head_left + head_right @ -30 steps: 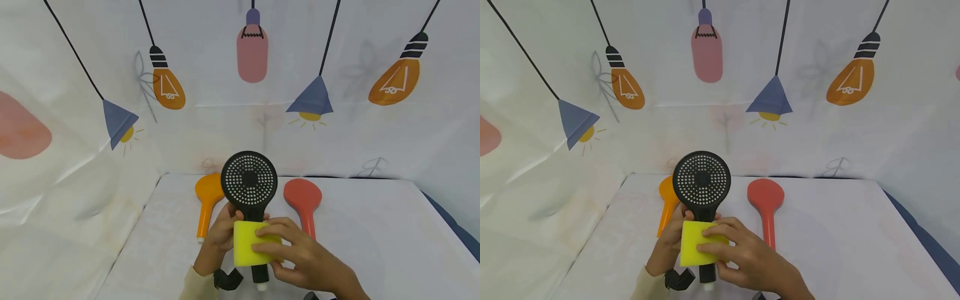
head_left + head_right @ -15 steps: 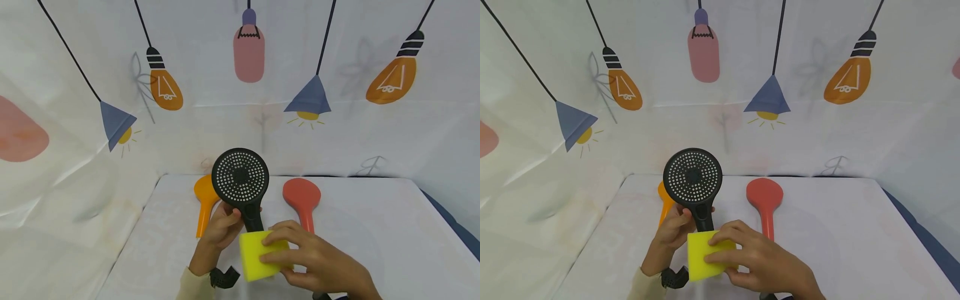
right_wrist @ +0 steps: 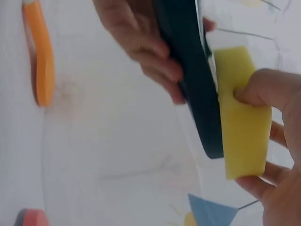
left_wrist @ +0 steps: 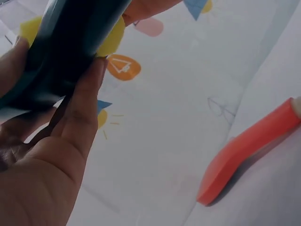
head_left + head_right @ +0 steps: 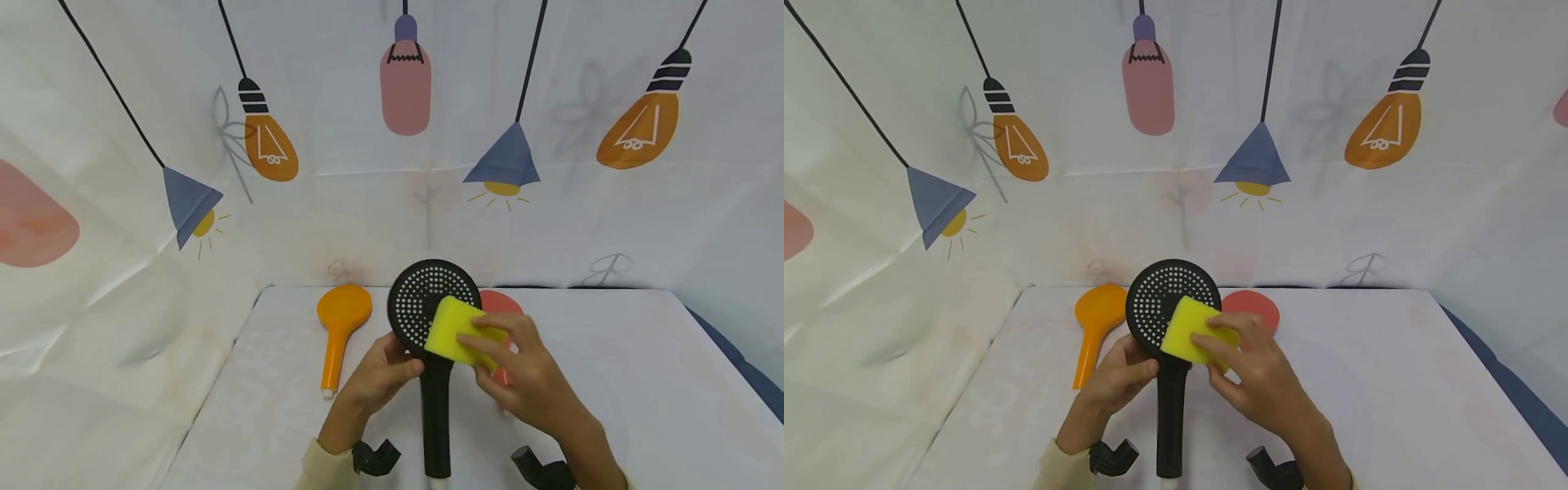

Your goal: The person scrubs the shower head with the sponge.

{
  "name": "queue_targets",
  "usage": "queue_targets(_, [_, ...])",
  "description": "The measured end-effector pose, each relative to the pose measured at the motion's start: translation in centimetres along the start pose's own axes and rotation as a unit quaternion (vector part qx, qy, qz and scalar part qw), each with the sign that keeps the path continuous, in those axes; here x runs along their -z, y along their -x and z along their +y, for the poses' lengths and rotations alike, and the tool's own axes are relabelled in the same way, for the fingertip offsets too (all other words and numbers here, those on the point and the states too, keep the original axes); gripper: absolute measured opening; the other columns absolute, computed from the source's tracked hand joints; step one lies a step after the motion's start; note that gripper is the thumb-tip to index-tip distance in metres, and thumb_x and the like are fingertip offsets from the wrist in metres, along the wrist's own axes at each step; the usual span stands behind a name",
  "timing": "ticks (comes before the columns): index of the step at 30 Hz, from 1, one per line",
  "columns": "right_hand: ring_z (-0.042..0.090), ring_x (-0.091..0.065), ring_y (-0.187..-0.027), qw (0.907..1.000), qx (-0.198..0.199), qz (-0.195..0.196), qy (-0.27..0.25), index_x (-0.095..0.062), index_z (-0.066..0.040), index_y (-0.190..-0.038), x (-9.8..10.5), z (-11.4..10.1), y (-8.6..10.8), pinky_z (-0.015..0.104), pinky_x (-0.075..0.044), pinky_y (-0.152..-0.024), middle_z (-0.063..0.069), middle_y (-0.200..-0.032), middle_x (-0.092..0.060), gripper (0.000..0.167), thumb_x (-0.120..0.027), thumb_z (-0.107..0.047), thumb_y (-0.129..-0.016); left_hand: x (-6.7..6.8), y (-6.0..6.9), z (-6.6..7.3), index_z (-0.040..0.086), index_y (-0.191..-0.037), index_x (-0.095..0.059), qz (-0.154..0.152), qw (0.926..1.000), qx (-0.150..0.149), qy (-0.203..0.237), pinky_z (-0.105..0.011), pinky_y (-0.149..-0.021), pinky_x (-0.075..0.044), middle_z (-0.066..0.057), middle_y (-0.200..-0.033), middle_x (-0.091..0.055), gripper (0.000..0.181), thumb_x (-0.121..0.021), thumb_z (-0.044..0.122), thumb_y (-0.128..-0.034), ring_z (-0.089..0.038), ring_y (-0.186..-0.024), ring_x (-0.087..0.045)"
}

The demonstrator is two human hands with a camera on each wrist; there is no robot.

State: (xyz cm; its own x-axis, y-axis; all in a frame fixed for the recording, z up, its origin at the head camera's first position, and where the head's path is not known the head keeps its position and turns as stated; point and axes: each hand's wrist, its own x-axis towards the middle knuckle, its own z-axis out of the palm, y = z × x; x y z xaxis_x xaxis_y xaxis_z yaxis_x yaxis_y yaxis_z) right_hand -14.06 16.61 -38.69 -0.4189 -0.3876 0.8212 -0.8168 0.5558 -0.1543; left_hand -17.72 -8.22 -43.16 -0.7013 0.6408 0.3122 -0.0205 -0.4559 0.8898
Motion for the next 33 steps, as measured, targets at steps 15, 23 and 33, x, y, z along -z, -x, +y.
queue_targets(15, [0.04, -0.046, -0.113, 0.9918, -0.102, 0.024, 0.074, -0.069, -0.006, -0.122, 1.2, 2.1, 0.9, 0.001, -0.026, -0.105, 0.023, -0.127, -0.056, 0.035, -0.057, -0.027, -0.096, -0.7, -0.8, -1.2, -0.014, -0.143, -0.034, -0.067, 0.9967, 0.043, -0.016, -0.023, -0.09, -0.056, -0.004, -0.127, -0.057, 0.064, -0.068, 0.012, -0.0952, -0.01, -0.104, -0.065])
queue_targets(23, [0.031, -0.045, -0.117, 0.9944, -0.097, -0.03, 0.028, -0.067, -0.008, -0.124, -0.6, 0.0, 0.3, 0.006, -0.024, -0.112, 0.018, -0.126, -0.054, 0.038, -0.058, -0.02, -0.089, -0.3, -0.4, -0.7, -0.01, -0.143, -0.04, -0.007, 0.9984, 0.054, -0.01, -0.024, -0.09, -0.057, -0.004, -0.124, -0.059, 0.064, -0.071, 0.018, -0.0935, -0.009, -0.1, -0.066])
queue_targets(33, [0.022, -0.047, -0.114, 0.9951, -0.058, -0.08, 0.001, -0.066, -0.018, -0.125, -1.7, -1.8, 0.2, 0.015, -0.039, -0.096, 0.009, -0.128, -0.055, 0.033, -0.056, -0.022, -0.093, 0.1, -0.2, -0.7, -0.003, -0.139, -0.044, 0.021, 0.9983, 0.054, 0.005, -0.024, -0.087, -0.058, -0.003, -0.116, -0.061, 0.049, -0.064, 0.008, -0.0954, -0.008, -0.096, -0.066])
